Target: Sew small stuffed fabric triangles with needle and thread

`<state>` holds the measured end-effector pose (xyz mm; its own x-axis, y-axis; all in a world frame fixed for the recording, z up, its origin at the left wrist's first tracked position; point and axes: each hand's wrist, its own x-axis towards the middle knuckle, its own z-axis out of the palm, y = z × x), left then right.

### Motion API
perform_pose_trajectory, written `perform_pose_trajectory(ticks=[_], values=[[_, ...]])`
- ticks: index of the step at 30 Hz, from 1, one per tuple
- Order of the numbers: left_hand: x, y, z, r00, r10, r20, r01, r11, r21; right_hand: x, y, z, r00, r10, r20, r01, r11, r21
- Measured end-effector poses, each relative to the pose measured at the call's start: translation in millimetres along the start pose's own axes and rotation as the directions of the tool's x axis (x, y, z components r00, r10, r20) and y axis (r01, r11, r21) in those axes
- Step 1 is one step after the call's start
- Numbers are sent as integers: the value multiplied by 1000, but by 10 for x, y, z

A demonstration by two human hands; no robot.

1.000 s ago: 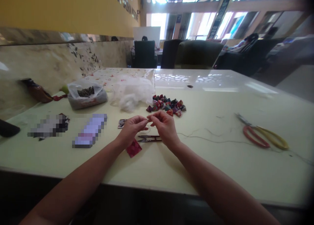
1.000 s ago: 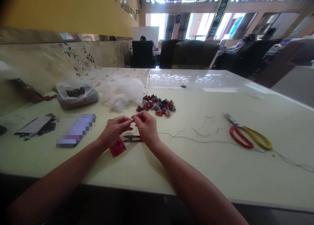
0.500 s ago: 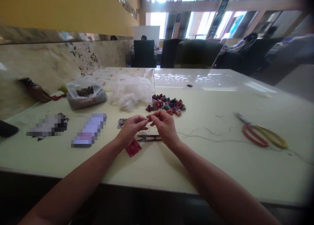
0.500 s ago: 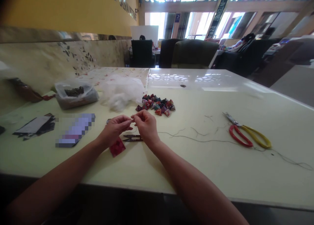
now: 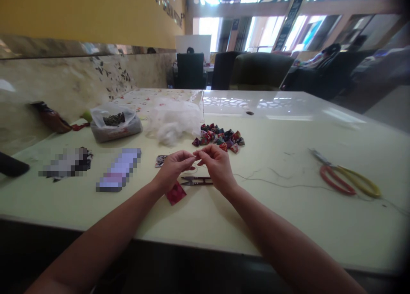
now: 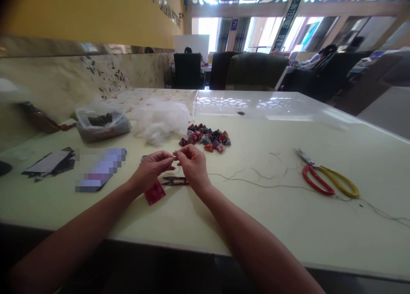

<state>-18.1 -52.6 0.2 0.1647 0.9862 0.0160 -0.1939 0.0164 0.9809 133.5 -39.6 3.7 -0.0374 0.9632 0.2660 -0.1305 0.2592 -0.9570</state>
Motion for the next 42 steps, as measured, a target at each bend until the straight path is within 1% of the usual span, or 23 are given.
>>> perform_pose_trajectory(ticks=[6,15,22,29,42], values=[[-2,1,2,1000,4,3,-4,1000,20,-1,-10,2,1000,7,3,-7,1000,17],[9,-15,-4,1000,0,-4,0,1000,13,3,10,-17,1000,-7,6,7,1000,-5],[11,-1,6,999,-20,-26,20,1000,21,11,3,-5,1000,27,-4,-27,998,55],[21,-22,-19,1000,-13,-19,13,999,40,17,-13,10,999,38,-15,-37,997,65],[12,-23,-10,1000,-20,-22,21,999,50,34,19,16,999,52,-16,-50,992,115]])
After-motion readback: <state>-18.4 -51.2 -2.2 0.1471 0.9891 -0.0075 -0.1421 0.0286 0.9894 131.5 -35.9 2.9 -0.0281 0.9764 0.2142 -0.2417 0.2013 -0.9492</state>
